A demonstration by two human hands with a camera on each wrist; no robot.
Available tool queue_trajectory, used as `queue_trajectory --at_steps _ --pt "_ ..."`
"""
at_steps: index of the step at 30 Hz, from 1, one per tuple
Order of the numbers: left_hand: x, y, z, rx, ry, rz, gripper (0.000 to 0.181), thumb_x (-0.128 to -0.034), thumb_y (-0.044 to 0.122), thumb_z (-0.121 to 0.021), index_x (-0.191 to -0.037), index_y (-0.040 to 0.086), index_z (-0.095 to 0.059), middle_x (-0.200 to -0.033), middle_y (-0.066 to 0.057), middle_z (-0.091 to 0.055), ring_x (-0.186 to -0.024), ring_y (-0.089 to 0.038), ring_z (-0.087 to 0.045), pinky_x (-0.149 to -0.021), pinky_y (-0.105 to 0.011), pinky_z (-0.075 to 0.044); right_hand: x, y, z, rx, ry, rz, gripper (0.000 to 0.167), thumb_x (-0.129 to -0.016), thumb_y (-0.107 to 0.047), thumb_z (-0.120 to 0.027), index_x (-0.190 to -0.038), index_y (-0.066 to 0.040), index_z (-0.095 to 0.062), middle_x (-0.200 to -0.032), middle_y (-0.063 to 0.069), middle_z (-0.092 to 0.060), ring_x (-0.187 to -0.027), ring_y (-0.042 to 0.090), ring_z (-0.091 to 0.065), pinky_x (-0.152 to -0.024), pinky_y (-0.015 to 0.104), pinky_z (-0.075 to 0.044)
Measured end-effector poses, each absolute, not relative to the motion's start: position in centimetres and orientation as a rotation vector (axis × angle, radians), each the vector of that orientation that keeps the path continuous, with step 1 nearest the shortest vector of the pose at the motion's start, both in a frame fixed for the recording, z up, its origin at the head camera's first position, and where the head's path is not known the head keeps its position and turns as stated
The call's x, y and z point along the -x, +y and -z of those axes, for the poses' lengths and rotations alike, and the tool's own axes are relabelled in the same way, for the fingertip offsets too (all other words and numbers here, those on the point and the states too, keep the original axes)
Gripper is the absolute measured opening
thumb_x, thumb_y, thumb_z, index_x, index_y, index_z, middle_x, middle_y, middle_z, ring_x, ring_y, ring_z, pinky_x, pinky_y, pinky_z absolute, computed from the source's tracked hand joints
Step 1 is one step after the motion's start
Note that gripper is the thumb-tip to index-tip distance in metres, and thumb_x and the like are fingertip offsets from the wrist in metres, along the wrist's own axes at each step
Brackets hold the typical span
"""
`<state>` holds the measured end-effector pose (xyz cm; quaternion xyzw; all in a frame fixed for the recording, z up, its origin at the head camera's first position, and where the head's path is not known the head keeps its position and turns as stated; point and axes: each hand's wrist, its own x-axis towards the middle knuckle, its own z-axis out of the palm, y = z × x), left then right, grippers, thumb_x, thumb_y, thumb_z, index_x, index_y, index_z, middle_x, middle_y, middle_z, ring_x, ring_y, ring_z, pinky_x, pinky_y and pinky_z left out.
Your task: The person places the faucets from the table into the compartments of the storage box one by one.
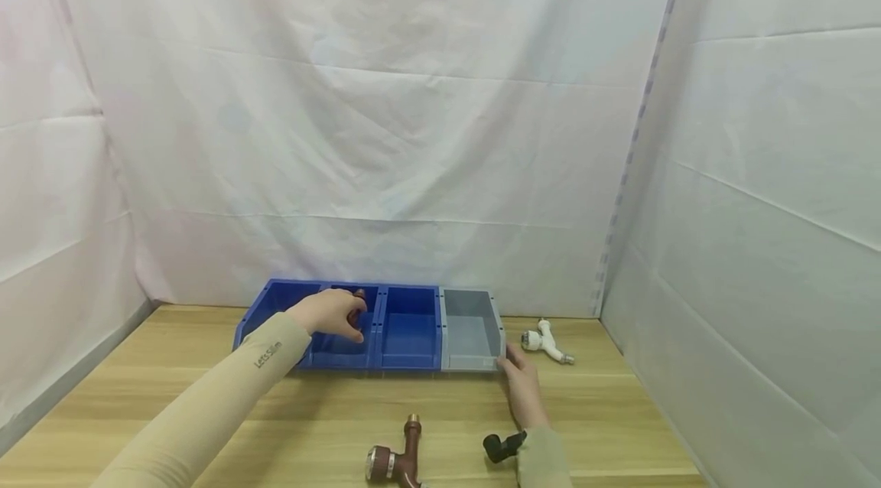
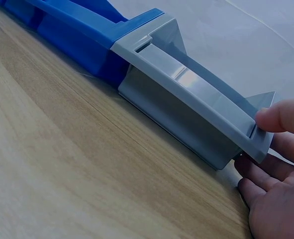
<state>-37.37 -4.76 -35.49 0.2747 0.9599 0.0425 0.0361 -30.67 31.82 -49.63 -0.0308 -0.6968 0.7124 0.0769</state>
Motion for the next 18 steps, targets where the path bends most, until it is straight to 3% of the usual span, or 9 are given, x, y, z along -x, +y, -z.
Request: queue_trajectory --at_steps 6,13,18 --pt "37.25 -4.78 35.98 -0.856 2.944 -0.165 0.035 -0.0772 0.038 -0.082 -0.101 0.017 -0.067 -0.075 0.006 -0.054 -0.068 -0.015 -0.051 -0.067 -0.037 -0.043 30.5 31.84 49.75 0.079 -2.096 -2.128 0.052 -0.1 -0.005 -0.047 -0.148 0.005 -0.032 -0.151 0.023 -0.031 -0.138 0.029 -0.029 -0.086 0.008 -0.036" --pt "37.73 -4.53 36.37 -0.894 2.941 -0.143 0.037 -0.0775 0.039 -0.081 -0.102 0.014 -0.068 -0.075 0.006 -0.053 -0.068 -0.014 -0.05 -0.067 -0.037 -0.043 30.24 32.16 49.59 0.07 -2.062 -2.168 0.052 -0.1 -0.005 -0.046 -0.148 0.006 -0.03 -0.152 0.022 -0.029 -0.139 0.028 -0.028 -0.087 0.009 -0.036" --pt "37.9 -4.43 36.37 -0.872 2.939 -0.103 0.04 -0.0778 0.042 -0.08 -0.105 0.015 -0.068 -0.077 0.007 -0.055 -0.072 -0.014 -0.052 -0.069 -0.038 -0.045 30.24 32.21 49.41 0.087 -2.075 -2.162 0.053 -0.1 -0.006 -0.047 -0.149 0.006 -0.029 -0.153 0.022 -0.028 -0.14 0.027 -0.026 -0.101 0.021 -0.033"
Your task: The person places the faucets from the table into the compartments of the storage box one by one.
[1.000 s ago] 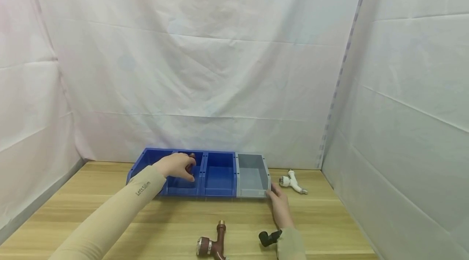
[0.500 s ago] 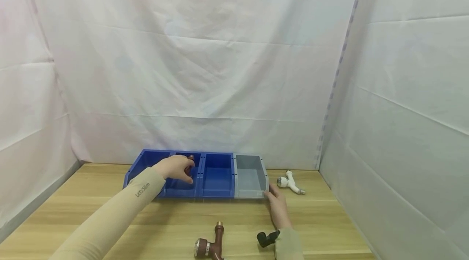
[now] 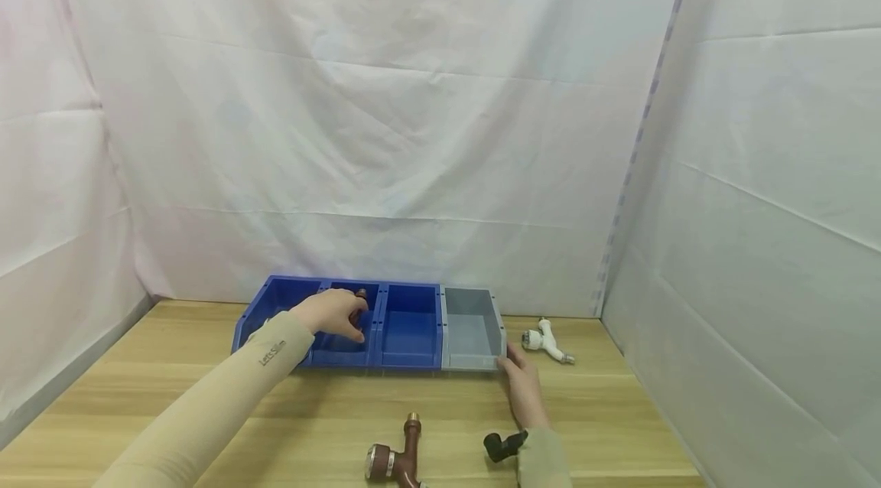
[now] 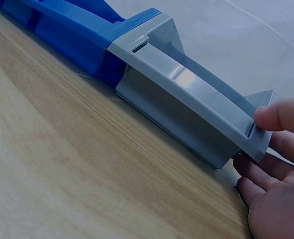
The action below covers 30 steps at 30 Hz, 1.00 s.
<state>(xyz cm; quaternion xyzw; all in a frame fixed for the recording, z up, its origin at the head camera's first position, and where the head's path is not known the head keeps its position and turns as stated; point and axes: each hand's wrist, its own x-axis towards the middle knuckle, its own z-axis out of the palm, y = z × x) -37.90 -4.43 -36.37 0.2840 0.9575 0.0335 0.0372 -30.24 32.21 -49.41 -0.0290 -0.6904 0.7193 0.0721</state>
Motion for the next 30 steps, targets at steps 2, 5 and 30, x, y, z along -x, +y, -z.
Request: queue_trajectory --at_steps 2,5,30 --pt "37.8 -4.5 36.4 -0.869 2.941 -0.094 0.043 -0.0777 0.042 -0.08 -0.108 0.014 -0.068 -0.079 0.007 -0.056 -0.075 -0.015 -0.054 -0.071 -0.039 -0.046 30.3 32.1 49.3 0.087 -2.081 -2.158 0.054 -0.1 -0.006 -0.047 -0.149 0.006 -0.028 -0.153 0.022 -0.027 -0.14 0.027 -0.025 -0.108 0.03 -0.029" --pt "37.6 -4.6 36.4 -0.865 2.935 -0.091 0.044 -0.0777 0.041 -0.08 -0.109 0.013 -0.068 -0.08 0.006 -0.056 -0.076 -0.016 -0.054 -0.073 -0.04 -0.047 30.3 32.0 49.2 0.08 -2.079 -2.178 0.055 -0.1 -0.006 -0.047 -0.15 0.006 -0.026 -0.154 0.022 -0.025 -0.141 0.027 -0.022 -0.112 0.04 -0.021" --pt "37.2 -4.4 37.4 -0.857 2.952 -0.092 0.055 -0.0757 0.041 -0.082 -0.121 0.014 -0.067 -0.101 0.001 -0.066 -0.093 -0.02 -0.062 -0.08 -0.041 -0.05 29.6 32.1 49.1 0.085 -2.077 -2.194 0.056 -0.101 -0.006 -0.045 -0.15 0.006 -0.023 -0.156 0.022 -0.019 -0.143 0.03 -0.019 -0.112 0.044 -0.021"
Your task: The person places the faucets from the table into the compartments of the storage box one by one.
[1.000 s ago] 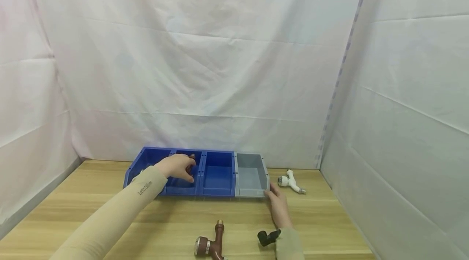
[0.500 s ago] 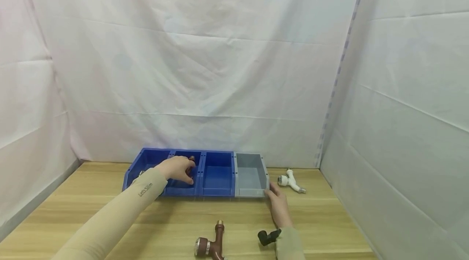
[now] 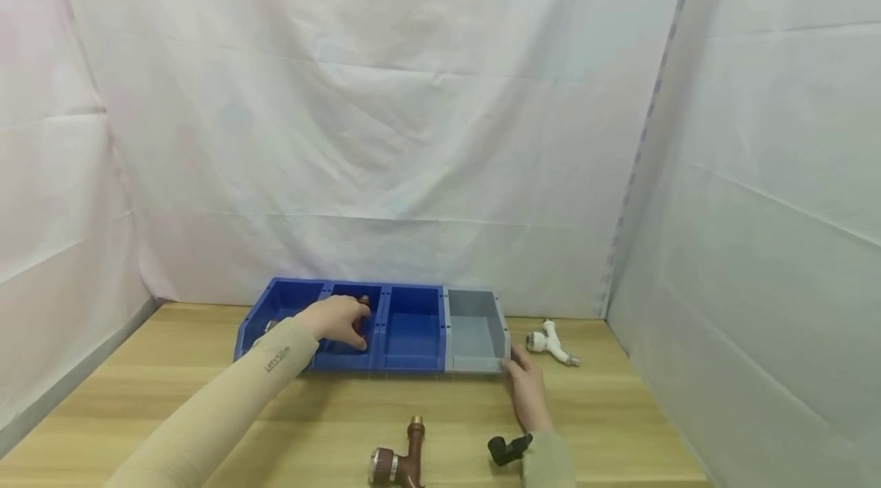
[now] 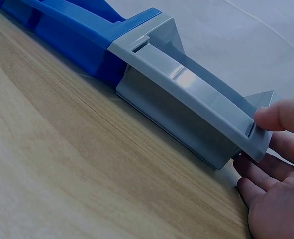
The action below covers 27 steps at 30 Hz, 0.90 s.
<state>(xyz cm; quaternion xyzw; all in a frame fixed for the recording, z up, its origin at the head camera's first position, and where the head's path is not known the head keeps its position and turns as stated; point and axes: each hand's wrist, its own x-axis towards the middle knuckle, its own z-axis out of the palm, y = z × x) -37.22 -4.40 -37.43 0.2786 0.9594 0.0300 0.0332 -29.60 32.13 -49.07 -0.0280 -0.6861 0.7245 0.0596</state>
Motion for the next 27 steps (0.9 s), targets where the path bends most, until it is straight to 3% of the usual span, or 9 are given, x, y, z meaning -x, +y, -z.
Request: queue_trajectory --at_steps 27 --pt "37.92 -4.92 37.84 -0.85 2.943 -0.111 0.059 -0.0768 0.041 -0.081 -0.125 0.011 -0.065 -0.115 -0.006 -0.065 -0.106 -0.027 -0.06 -0.088 -0.046 -0.048 30.2 32.02 49.76 0.076 -2.116 -2.129 0.057 -0.1 -0.01 -0.048 -0.149 0.007 -0.026 -0.154 0.024 -0.023 -0.141 0.031 -0.023 -0.111 0.044 -0.022"
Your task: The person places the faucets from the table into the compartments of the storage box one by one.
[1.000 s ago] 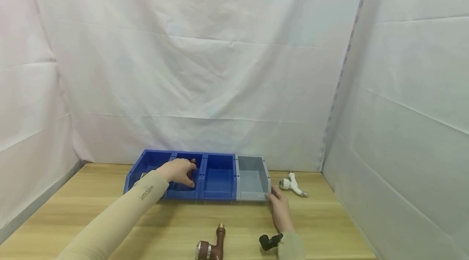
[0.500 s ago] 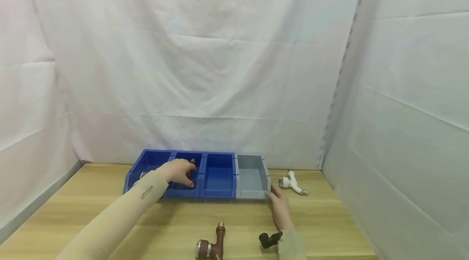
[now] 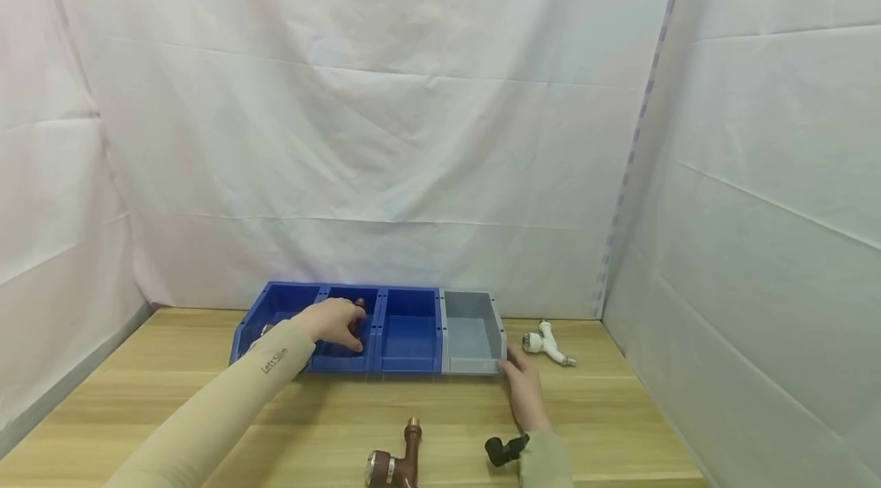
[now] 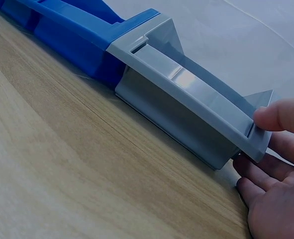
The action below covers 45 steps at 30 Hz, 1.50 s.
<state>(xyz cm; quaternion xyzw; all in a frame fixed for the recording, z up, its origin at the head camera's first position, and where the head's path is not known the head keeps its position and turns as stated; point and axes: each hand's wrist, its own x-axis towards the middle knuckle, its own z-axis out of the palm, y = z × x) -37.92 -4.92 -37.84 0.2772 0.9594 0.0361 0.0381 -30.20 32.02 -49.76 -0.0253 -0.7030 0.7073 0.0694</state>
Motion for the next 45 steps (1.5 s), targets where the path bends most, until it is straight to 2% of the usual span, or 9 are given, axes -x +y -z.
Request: queue_trajectory --at_steps 13,20,36,45 --pt "37.85 -4.94 37.91 -0.825 2.944 -0.119 0.062 -0.0766 0.042 -0.081 -0.128 0.011 -0.064 -0.121 -0.007 -0.063 -0.111 -0.028 -0.059 -0.089 -0.047 -0.048 30.24 31.82 49.62 0.068 -2.112 -2.159 0.057 -0.1 -0.01 -0.048 -0.15 0.006 -0.024 -0.156 0.022 -0.019 -0.143 0.029 -0.02 -0.111 0.044 -0.021" --pt "38.13 -4.99 38.1 -0.825 2.947 -0.117 0.063 -0.0762 0.042 -0.081 -0.128 0.012 -0.064 -0.122 -0.007 -0.063 -0.111 -0.028 -0.058 -0.089 -0.047 -0.048 30.46 31.84 49.66 0.074 -2.103 -2.161 0.056 -0.1 -0.01 -0.047 -0.15 0.005 -0.026 -0.156 0.021 -0.022 -0.142 0.028 -0.021 -0.111 0.042 -0.021" --pt "38.22 -4.7 38.57 -0.826 2.945 -0.093 0.058 -0.0754 0.041 -0.082 -0.124 0.012 -0.066 -0.119 -0.006 -0.064 -0.105 -0.026 -0.061 -0.085 -0.045 -0.05 30.41 31.92 49.7 0.082 -2.079 -2.177 0.056 -0.099 -0.008 -0.048 -0.149 0.005 -0.027 -0.155 0.021 -0.024 -0.142 0.027 -0.022 -0.112 0.041 -0.022" --pt "38.0 -4.56 38.67 -0.823 2.945 -0.085 0.054 -0.0767 0.038 -0.081 -0.122 0.012 -0.067 -0.112 -0.005 -0.066 -0.098 -0.025 -0.062 -0.082 -0.044 -0.05 30.35 31.93 49.7 0.089 -2.08 -2.177 0.056 -0.099 -0.009 -0.048 -0.15 0.005 -0.027 -0.155 0.021 -0.023 -0.142 0.027 -0.021 -0.112 0.041 -0.021"
